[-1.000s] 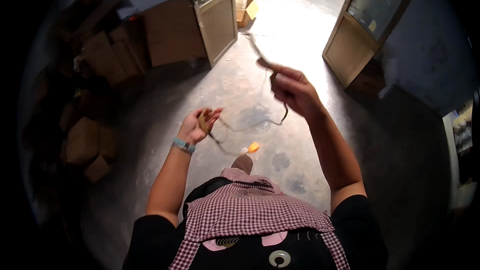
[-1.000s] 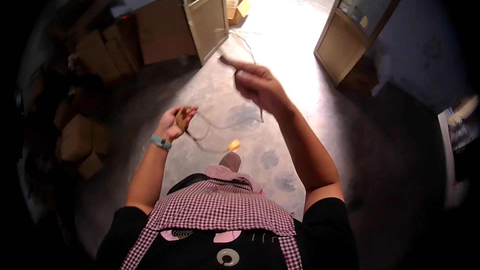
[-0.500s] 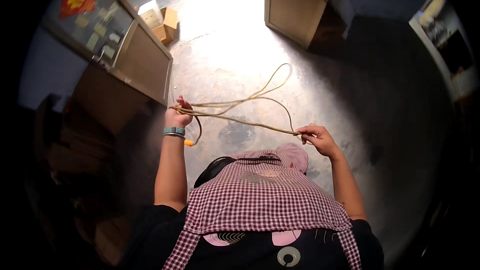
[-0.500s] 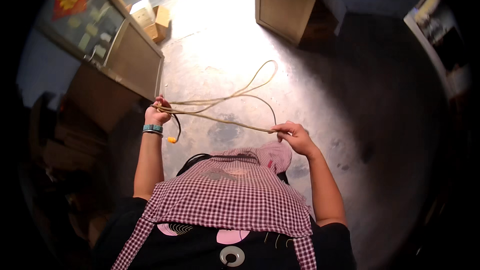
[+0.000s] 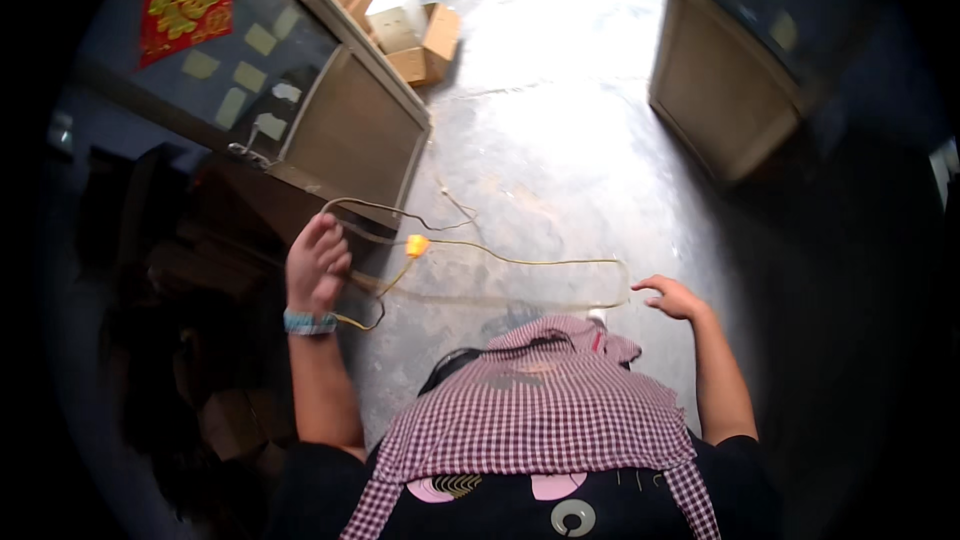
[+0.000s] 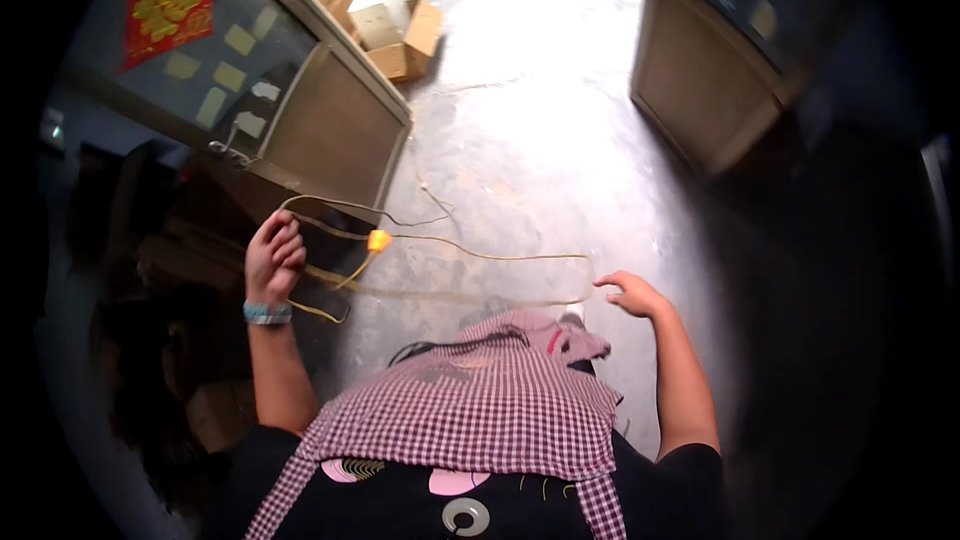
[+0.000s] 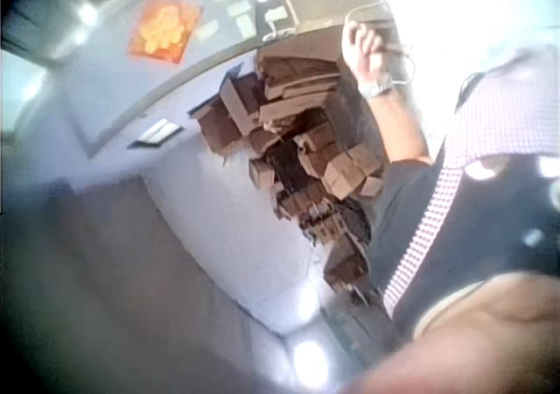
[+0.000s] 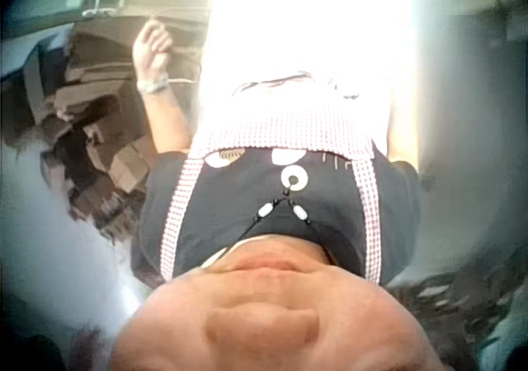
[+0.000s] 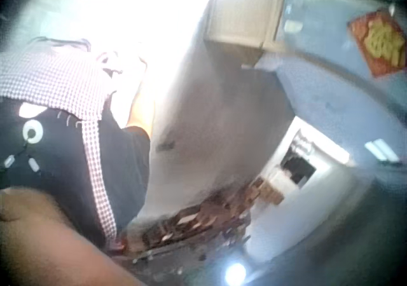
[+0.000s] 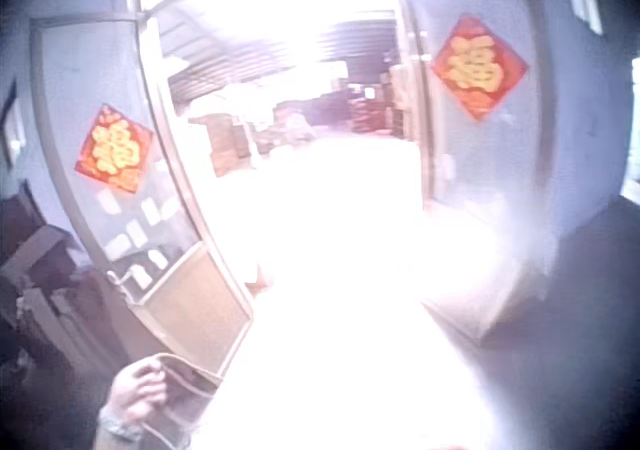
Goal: The person walks through a warehouse, picks up a yellow extension cord, and coils it. They then move to a pile of boxes, pick up a large white plastic bag filled with white bottle caps, and pour the contents into a cardboard box. The person shakes the bag to empty it and places the empty bag on the floor.
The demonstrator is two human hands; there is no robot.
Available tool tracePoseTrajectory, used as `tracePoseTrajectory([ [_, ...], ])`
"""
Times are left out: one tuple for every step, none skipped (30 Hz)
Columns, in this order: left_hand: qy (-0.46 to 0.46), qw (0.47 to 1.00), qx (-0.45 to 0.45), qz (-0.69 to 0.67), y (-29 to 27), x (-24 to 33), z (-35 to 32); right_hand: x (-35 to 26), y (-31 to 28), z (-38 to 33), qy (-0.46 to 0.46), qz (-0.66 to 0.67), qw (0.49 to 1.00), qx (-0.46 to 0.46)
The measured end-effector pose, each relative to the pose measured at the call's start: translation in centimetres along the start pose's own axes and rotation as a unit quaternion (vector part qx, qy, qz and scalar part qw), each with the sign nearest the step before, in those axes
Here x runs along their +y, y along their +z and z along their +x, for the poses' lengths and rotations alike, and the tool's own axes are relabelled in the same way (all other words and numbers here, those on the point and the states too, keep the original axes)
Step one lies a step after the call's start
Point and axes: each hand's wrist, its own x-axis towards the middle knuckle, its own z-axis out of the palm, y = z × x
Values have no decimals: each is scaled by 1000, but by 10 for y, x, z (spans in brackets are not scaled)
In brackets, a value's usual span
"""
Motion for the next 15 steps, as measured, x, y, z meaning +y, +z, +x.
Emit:
tracePoseTrajectory([
  [31, 995, 73, 54, 42, 12, -17, -17, -9, 45, -2, 25, 1000, -12],
  [61, 986, 104, 114, 62, 25, -33, -36, -8, 87, -2, 51, 998, -29],
  [108, 977, 72, 172, 69, 33, -44, -54, -5, 132, -45, 125, 990, -53],
  [126, 968, 49, 212, 80, 41, -58, -80, -5, 179, -89, 198, 973, -77],
  [153, 959, 53, 231, 86, 45, -66, -116, -4, 219, -36, 275, 955, -103],
  [202, 938, 83, 269, 102, 51, -81, -161, 2, 256, 11, 351, 926, -137],
  [244, 913, 110, 307, 108, 57, -95, -186, 20, 296, 58, 426, 889, -157],
  [255, 893, 42, 370, 119, 72, -109, -212, 44, 336, 104, 498, 842, -182],
  [267, 883, 0, 387, 123, 85, -118, -240, 59, 365, 154, 497, 836, -174],
  [340, 874, 30, 345, 131, 87, -127, -271, 73, 390, 200, 496, 828, -170],
  [124, 929, -224, 266, 82, 135, -164, -296, 91, 419, 246, 547, 781, -176],
  [288, 942, -120, 121, 121, 113, -138, -296, 97, 455, 295, 592, 734, -153],
  [401, 903, -79, 131, 118, 116, -159, -306, 99, 483, 285, 656, 672, -189],
  [497, 858, -43, 125, 95, 126, -167, -301, 99, 517, 280, 718, 603, -207],
  [483, 852, -51, 197, 95, 138, -166, -308, 96, 550, 263, 773, 530, -229],
])
